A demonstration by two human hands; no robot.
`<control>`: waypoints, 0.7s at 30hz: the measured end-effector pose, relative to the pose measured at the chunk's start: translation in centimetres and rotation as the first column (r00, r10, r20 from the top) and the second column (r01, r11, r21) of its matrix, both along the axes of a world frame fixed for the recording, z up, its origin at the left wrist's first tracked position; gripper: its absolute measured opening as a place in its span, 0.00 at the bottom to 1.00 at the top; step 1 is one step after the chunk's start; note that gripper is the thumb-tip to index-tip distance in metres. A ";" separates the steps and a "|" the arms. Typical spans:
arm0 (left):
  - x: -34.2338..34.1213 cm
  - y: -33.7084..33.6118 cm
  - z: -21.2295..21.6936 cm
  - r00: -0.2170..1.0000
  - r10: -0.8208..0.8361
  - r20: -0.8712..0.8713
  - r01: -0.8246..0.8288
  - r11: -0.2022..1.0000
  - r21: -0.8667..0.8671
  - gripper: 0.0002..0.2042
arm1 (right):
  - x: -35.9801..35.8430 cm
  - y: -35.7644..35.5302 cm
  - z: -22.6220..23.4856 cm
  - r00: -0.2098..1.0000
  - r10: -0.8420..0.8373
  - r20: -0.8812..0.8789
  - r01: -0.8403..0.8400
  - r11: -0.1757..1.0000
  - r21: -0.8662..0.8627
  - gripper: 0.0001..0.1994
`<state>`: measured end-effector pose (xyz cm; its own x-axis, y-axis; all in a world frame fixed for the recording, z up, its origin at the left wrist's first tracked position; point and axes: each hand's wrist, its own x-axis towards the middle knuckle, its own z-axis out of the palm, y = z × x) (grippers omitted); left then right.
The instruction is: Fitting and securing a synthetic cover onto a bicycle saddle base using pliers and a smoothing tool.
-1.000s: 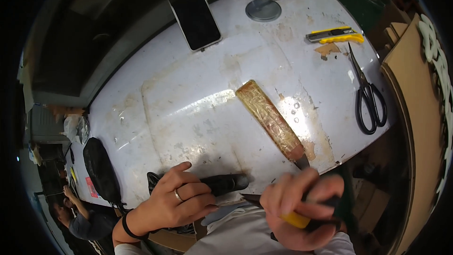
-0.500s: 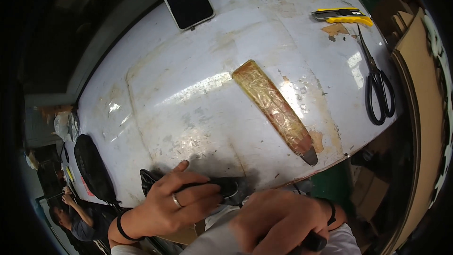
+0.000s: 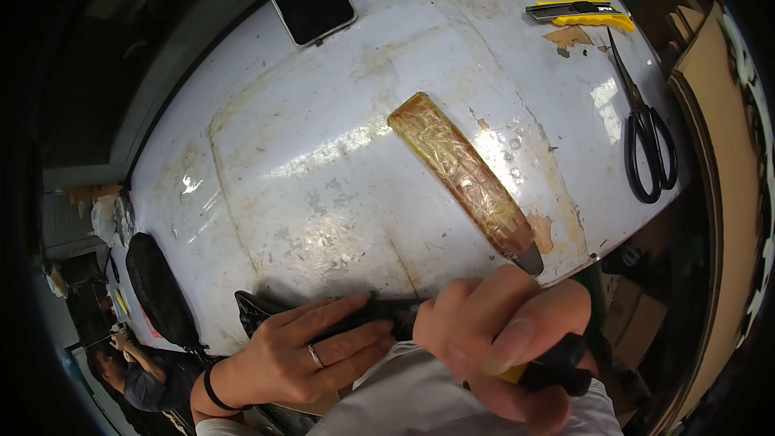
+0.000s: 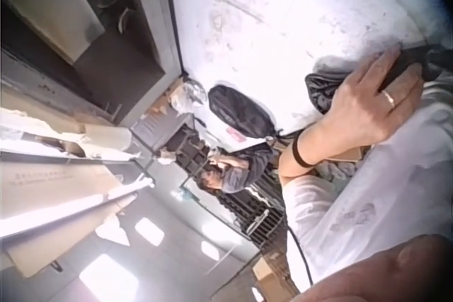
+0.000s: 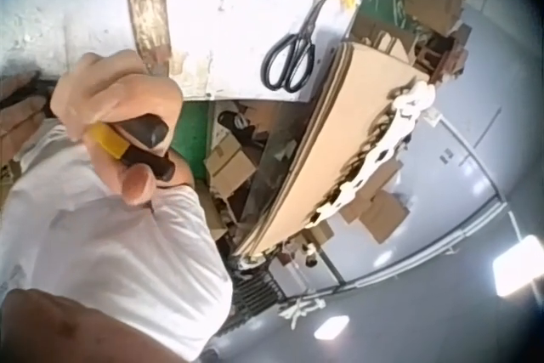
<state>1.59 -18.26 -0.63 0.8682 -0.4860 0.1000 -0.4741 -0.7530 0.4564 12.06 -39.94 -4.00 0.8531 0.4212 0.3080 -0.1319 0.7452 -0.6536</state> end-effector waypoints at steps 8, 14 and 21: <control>0.2 -0.8 0.6 0.997 0.071 0.030 -0.072 0.997 0.021 0.15 | 3.0 1.4 0.2 0.853 -0.142 -0.503 0.200 0.978 0.062 0.24; 1.6 -0.4 1.0 0.996 0.019 -0.092 -0.010 0.995 0.096 0.18 | 3.1 1.3 0.5 0.985 -0.167 0.054 0.160 0.981 0.113 0.29; 1.0 -0.7 0.6 0.992 0.074 -0.101 -0.063 0.992 0.108 0.22 | 5.7 -2.1 0.0 0.876 0.235 0.421 -0.148 0.962 -0.229 0.05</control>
<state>2.60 -18.95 -0.05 0.9026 -0.4284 -0.0415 -0.3737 -0.8279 0.4182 17.72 -42.01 -3.97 0.5439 0.6482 0.5329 0.0737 0.5957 -0.7998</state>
